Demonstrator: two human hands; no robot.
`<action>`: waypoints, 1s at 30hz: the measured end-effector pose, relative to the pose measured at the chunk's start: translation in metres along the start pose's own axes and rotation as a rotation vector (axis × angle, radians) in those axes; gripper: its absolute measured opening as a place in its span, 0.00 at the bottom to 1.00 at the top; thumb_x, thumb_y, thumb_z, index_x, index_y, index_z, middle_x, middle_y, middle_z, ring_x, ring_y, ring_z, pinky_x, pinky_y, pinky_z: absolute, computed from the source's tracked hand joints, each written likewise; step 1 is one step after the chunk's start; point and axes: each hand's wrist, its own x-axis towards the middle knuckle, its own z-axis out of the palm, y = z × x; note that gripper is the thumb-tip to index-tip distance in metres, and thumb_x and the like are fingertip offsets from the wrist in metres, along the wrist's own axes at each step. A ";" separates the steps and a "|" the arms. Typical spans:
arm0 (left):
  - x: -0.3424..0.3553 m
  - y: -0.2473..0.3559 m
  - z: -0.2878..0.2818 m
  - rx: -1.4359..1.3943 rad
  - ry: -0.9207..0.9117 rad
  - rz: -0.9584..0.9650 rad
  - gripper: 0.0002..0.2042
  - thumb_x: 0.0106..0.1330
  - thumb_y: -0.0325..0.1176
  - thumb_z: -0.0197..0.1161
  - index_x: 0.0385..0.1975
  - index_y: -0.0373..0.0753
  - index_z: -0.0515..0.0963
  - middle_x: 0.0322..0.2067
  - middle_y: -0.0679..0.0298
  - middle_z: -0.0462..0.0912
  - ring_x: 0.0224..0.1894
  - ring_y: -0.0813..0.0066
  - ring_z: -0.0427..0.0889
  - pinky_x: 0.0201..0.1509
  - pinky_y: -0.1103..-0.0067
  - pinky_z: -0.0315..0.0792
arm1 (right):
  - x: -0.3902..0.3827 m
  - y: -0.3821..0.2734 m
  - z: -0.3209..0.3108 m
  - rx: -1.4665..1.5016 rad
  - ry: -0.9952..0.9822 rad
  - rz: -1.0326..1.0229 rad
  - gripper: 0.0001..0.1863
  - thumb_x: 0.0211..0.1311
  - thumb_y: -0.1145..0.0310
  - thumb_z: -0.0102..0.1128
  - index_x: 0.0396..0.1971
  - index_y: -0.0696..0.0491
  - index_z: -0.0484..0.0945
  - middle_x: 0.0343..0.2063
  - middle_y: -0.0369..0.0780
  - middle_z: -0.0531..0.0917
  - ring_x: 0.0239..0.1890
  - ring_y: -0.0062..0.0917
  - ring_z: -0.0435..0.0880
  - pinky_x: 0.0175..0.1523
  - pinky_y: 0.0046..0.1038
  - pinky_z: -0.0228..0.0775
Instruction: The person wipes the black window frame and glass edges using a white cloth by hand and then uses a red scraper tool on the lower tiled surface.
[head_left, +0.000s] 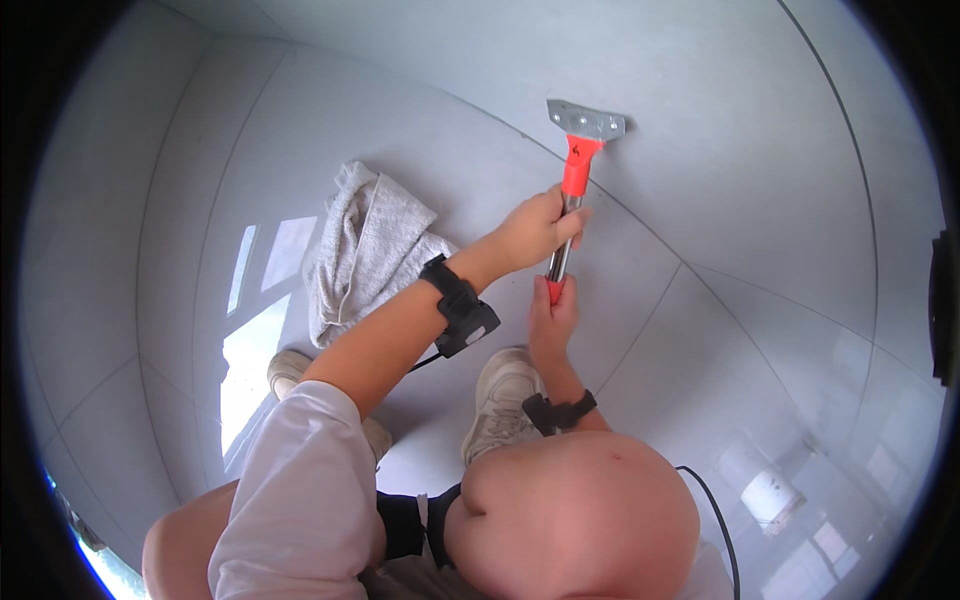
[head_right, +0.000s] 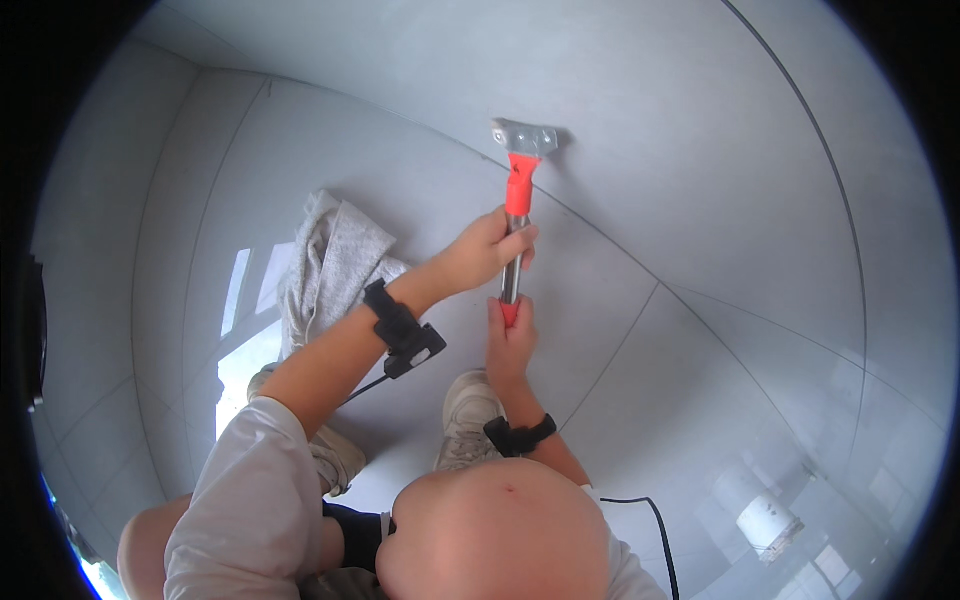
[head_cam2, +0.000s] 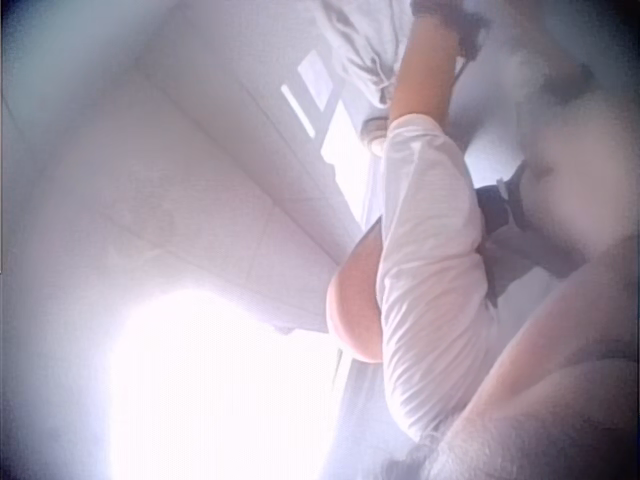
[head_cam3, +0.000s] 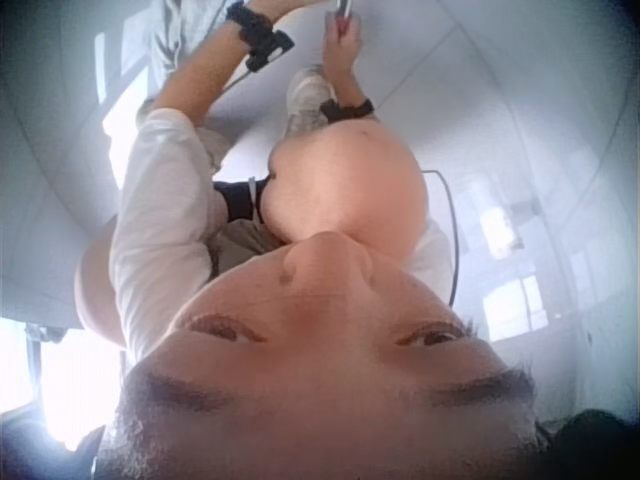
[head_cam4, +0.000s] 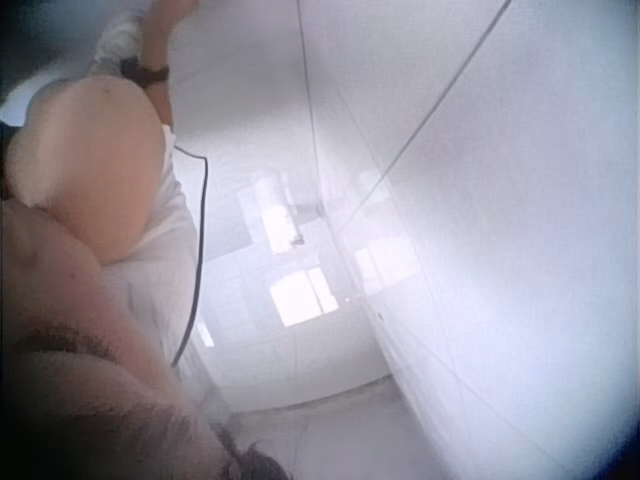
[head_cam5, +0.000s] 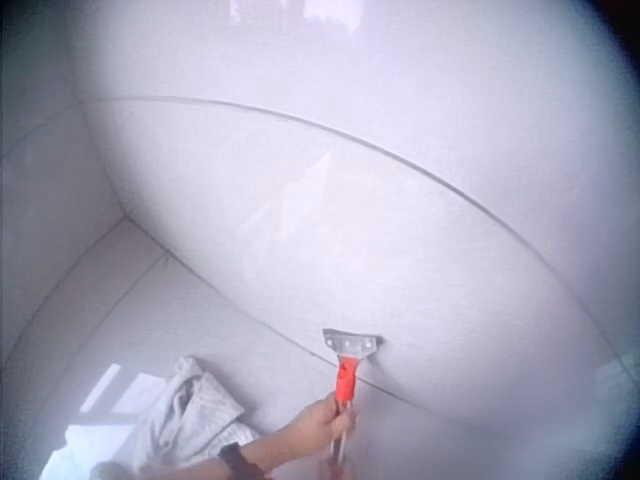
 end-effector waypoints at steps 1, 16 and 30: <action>0.001 0.004 -0.004 0.009 0.012 0.006 0.13 0.65 0.42 0.52 0.32 0.35 0.67 0.19 0.67 0.75 0.23 0.78 0.71 0.31 0.79 0.67 | 0.003 -0.009 0.000 0.012 -0.014 0.009 0.10 0.60 0.67 0.59 0.31 0.56 0.68 0.17 0.35 0.71 0.18 0.16 0.67 0.26 0.23 0.63; -0.004 0.020 -0.012 0.055 0.014 -0.021 0.13 0.66 0.42 0.50 0.32 0.37 0.67 0.20 0.68 0.75 0.24 0.79 0.70 0.32 0.80 0.66 | 0.010 -0.002 0.005 0.122 -0.077 0.009 0.10 0.60 0.68 0.59 0.33 0.57 0.68 0.19 0.36 0.71 0.20 0.19 0.67 0.28 0.24 0.63; -0.003 0.018 -0.019 -0.035 -0.033 -0.051 0.13 0.66 0.42 0.51 0.32 0.37 0.66 0.21 0.67 0.75 0.25 0.79 0.71 0.33 0.80 0.67 | 0.005 -0.011 0.005 0.071 -0.077 0.017 0.10 0.60 0.67 0.59 0.33 0.56 0.69 0.18 0.36 0.72 0.20 0.18 0.68 0.29 0.24 0.64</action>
